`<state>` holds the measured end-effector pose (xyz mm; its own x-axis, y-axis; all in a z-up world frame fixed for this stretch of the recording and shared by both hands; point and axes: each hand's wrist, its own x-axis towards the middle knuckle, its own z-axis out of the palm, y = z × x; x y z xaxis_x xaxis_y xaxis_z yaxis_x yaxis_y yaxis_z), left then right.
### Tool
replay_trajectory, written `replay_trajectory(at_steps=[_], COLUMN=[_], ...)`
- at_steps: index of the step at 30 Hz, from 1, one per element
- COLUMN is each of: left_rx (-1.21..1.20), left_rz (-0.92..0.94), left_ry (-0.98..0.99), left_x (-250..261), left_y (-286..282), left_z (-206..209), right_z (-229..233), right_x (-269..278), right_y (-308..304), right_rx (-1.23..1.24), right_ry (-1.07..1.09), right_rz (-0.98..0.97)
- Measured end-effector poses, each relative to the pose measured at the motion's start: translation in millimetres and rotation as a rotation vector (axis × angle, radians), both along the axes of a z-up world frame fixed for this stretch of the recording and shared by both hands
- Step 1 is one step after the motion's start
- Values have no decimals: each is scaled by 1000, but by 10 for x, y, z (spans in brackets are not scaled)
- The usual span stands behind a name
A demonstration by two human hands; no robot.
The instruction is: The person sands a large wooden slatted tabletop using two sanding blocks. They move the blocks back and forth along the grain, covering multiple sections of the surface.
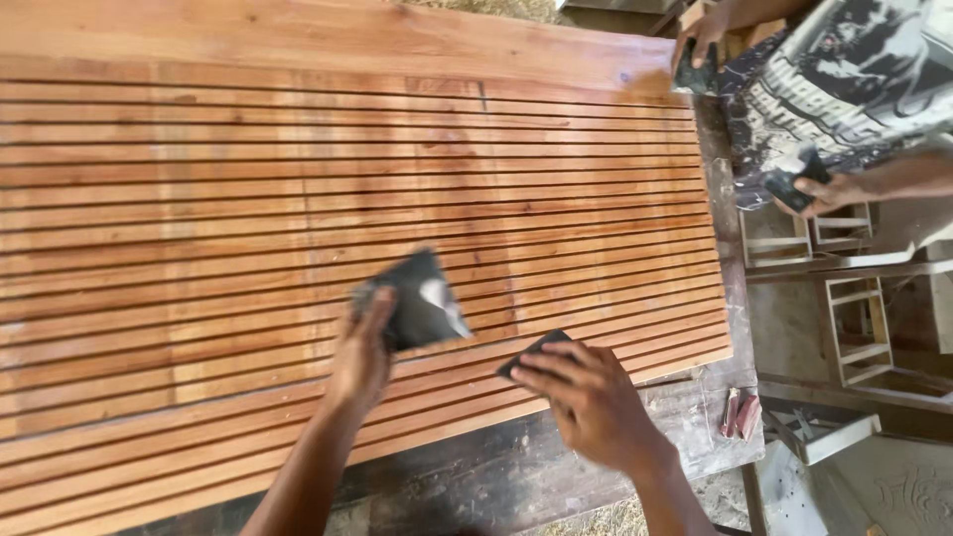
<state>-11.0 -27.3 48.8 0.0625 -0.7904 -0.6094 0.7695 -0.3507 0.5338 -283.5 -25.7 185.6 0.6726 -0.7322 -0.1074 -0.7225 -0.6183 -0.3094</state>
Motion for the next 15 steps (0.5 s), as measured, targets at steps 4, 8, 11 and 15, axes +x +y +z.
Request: replay_trajectory(at_steps=[4, 8, 11, 15], left_rx=[-194, -322, -248, -190], left_rz=[472, 640, 658, 672], left_ry=[-273, -403, -520, -623], left_x=[258, 567, 743, 941], left_y=[13, 274, 397, 290], left_z=[-763, -1242, -1299, -1224], right_z=[-595, -1023, -1166, -1285], right_x=[-407, -460, -310, -177], right_y=[-617, -1054, -1184, -1219], right_rx=[108, 91, 29, -34], right_ry=[-87, 19, 47, 73], right_rz=[-216, -313, -311, -310])
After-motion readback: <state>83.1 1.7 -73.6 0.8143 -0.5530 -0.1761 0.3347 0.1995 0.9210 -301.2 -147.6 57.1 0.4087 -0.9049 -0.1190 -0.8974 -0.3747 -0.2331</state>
